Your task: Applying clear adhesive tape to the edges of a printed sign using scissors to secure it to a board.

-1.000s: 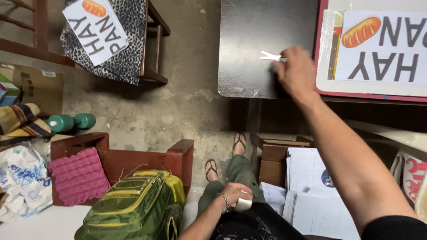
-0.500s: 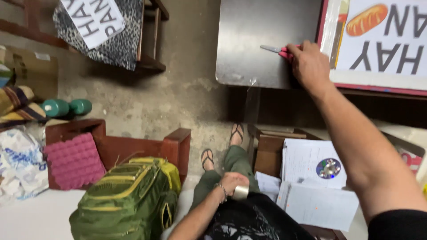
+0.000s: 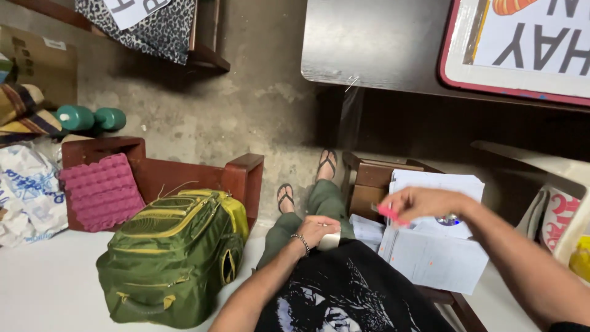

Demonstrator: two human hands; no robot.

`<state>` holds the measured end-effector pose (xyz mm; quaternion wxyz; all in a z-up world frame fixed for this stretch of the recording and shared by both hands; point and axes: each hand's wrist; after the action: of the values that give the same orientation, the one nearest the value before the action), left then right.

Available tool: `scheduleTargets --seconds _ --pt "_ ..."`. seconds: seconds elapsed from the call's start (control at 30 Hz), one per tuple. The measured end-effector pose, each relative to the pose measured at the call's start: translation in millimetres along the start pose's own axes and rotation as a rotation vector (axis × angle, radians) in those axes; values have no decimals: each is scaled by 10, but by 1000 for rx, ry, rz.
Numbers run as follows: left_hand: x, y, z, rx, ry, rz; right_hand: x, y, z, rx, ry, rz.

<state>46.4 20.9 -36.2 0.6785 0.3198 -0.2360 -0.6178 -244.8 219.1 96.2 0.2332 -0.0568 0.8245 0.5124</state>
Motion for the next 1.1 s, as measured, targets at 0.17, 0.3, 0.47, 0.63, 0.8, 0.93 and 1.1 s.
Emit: scheduleTargets --seconds 0.17,0.3,0.47,0.63,0.8,0.93,1.1 --pt "-56 -107 -225 -70 -24 44 -292 -322 425 -120 104 -31" --pt "-47 -58 -156 -70 6 35 -337 -544 396 -125 53 -20" --pt "-54 27 -67 -43 30 60 -276 -724 280 -133 152 -36" --pt "-54 58 -45 -30 52 68 -281 -949 324 -115 210 -46" --pt "25 230 141 10 164 24 -319 -897 217 -111 82 -122" --pt "49 376 107 -31 32 -60 -221 -963 467 -161 147 -136" --pt "70 240 -267 -14 94 88 -728 -629 250 -544 613 -274"
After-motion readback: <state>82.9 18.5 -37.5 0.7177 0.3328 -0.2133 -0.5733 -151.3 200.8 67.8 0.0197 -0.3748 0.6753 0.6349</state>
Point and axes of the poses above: each hand's wrist, its own y-axis away from the middle knuckle, its own x-axis out of the back of the hand, z = x × y, and after that the axes turned 15 degrees about -x, right-handed
